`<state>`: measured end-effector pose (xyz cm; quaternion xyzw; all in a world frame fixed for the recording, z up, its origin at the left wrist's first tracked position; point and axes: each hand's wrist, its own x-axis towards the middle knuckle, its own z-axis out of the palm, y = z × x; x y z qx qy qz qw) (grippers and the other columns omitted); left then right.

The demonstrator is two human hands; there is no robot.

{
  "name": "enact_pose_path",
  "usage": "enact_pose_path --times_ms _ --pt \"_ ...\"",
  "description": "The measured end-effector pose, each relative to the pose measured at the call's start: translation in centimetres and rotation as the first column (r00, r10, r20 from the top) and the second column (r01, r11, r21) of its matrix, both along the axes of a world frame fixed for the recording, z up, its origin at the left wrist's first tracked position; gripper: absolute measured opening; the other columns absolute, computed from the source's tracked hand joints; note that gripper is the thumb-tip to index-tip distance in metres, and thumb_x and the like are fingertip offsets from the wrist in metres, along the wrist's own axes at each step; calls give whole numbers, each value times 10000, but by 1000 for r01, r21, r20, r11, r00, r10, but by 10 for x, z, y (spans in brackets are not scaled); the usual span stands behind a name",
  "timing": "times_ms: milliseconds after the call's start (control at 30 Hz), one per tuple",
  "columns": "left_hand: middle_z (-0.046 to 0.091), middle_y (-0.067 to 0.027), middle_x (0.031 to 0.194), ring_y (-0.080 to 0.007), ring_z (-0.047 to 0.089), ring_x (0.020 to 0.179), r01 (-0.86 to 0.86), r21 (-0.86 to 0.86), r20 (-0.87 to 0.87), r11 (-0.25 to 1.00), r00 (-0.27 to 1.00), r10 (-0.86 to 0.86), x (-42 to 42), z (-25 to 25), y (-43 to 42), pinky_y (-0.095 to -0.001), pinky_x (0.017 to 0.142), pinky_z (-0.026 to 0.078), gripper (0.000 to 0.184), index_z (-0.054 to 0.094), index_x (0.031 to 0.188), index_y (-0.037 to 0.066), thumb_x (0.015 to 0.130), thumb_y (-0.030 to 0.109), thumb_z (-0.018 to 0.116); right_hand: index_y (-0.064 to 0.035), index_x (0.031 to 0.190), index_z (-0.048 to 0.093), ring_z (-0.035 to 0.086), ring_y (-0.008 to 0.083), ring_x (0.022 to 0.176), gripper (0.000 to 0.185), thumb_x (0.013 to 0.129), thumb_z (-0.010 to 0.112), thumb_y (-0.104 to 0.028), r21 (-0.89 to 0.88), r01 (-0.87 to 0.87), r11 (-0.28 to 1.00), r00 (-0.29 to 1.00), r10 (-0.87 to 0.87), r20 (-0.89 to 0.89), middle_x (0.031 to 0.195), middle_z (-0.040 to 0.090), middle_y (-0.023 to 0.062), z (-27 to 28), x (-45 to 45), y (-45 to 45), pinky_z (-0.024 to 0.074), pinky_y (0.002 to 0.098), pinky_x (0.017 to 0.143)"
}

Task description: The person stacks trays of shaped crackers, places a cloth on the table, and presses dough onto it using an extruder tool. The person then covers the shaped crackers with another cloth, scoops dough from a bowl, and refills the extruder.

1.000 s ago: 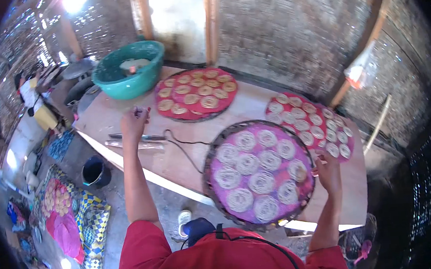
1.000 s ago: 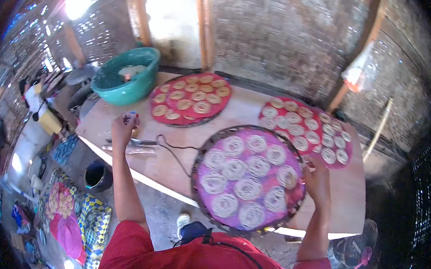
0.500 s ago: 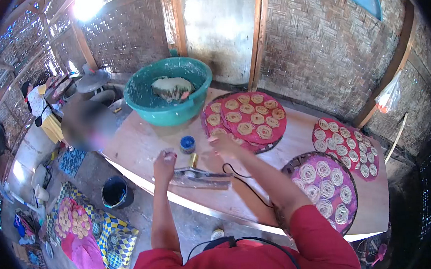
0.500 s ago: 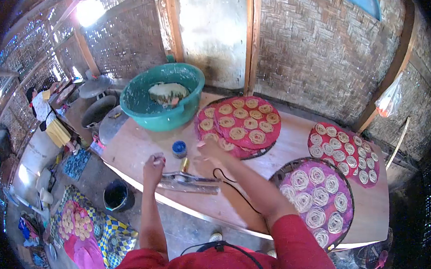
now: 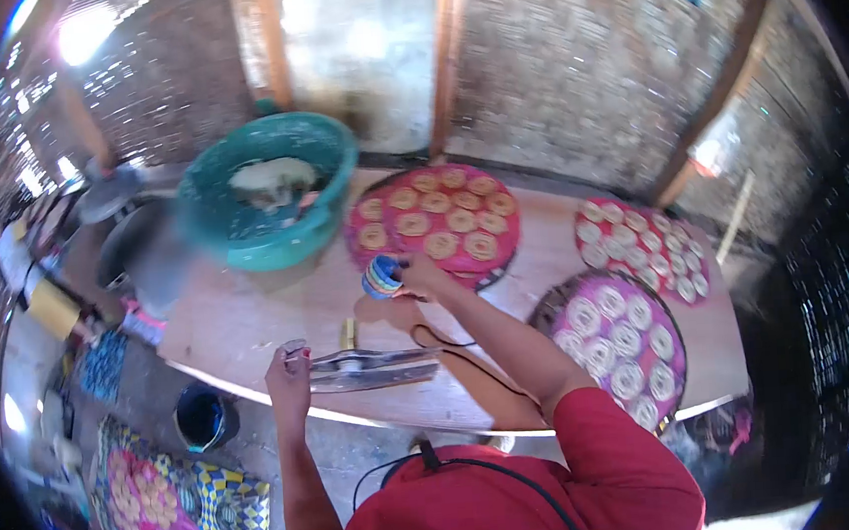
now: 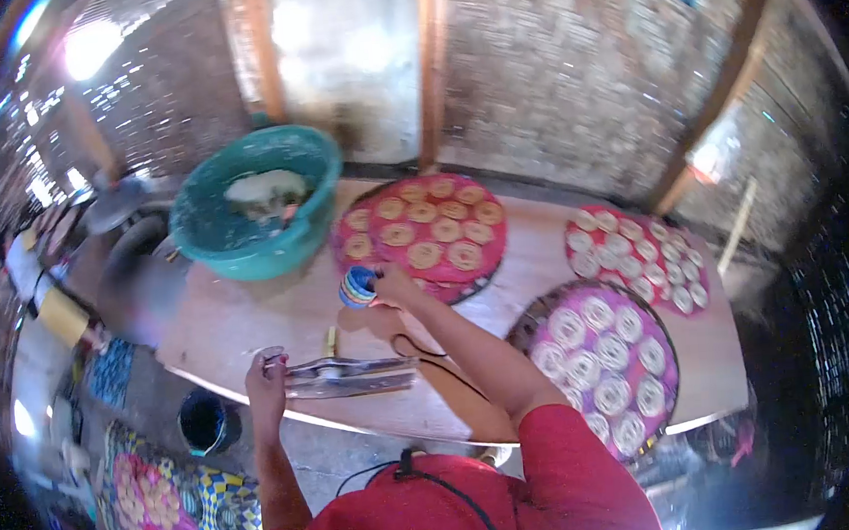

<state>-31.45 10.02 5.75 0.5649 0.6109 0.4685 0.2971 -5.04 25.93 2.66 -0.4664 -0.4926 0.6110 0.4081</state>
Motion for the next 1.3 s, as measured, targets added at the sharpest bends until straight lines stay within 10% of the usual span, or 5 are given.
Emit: enact_pose_path --times_ms 67,433,1000,1233,1300 --pt "650 -112 821 -177 627 745 17 59 75 998 997 -22 32 -3 7 -289 691 482 139 614 950 -2 852 91 584 -20 1018 656 600 135 719 210 836 565 -73 270 26 962 718 -206 664 793 648 74 27 74 -24 488 304 639" --pt "631 -113 822 -277 611 797 958 123 -316 259 286 -905 216 -90 -41 -381 731 478 170 643 962 67 866 179 559 -14 793 645 618 366 784 197 729 569 -184 598 306 741 30 -635 772 814 621 232 59 330 -167 481 447 682" --pt "610 -158 810 -320 594 752 927 155 -310 341 374 -874 224 -104 -40 -410 675 469 194 626 971 23 878 164 530 -8 827 644 633 352 827 219 721 585 -190 513 559 651 75 -656 751 822 640 216 52 351 -169 478 455 730" --pt "604 -154 803 -317 590 753 926 142 -321 349 376 -869 227 -100 -40 -410 680 466 204 629 964 23 881 173 517 7 800 658 650 318 855 223 695 588 -176 508 552 661 -210 -480 852 810 647 227 57 453 -272 507 425 741" --pt "604 -154 804 -317 590 753 930 129 -314 345 368 -875 228 -102 -39 -411 681 464 200 629 962 23 879 166 516 32 798 654 646 344 865 240 695 572 -169 447 787 426 -252 -439 862 834 641 251 55 457 -284 518 426 746"
